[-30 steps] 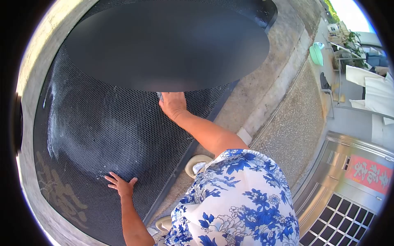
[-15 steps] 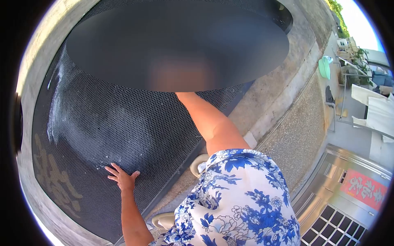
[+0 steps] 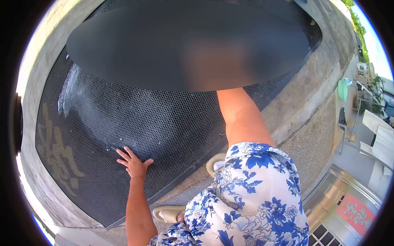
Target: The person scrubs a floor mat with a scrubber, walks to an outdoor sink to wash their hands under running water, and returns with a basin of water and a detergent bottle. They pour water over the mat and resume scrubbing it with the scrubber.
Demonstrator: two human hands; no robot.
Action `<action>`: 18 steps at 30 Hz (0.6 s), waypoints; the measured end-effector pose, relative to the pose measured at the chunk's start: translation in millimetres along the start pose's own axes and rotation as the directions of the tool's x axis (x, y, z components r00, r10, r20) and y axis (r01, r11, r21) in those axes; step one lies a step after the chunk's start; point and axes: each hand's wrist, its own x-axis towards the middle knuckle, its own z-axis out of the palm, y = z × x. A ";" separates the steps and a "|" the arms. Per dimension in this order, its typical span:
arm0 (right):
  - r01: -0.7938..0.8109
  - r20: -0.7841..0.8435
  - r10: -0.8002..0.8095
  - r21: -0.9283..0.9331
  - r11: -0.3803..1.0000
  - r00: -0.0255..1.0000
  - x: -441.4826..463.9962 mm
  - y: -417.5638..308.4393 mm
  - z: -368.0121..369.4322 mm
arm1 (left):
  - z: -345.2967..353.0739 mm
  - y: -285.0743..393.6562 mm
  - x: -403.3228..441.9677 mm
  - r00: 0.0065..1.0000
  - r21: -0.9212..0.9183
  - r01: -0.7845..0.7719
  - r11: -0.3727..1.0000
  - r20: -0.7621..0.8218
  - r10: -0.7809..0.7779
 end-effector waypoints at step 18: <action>0.024 0.113 -0.027 0.034 0.999 0.993 5.3 -115.0 13.6 | -9.8 -0.1 -0.5 0.996 0.007 0.011 1.000 0.090 -0.012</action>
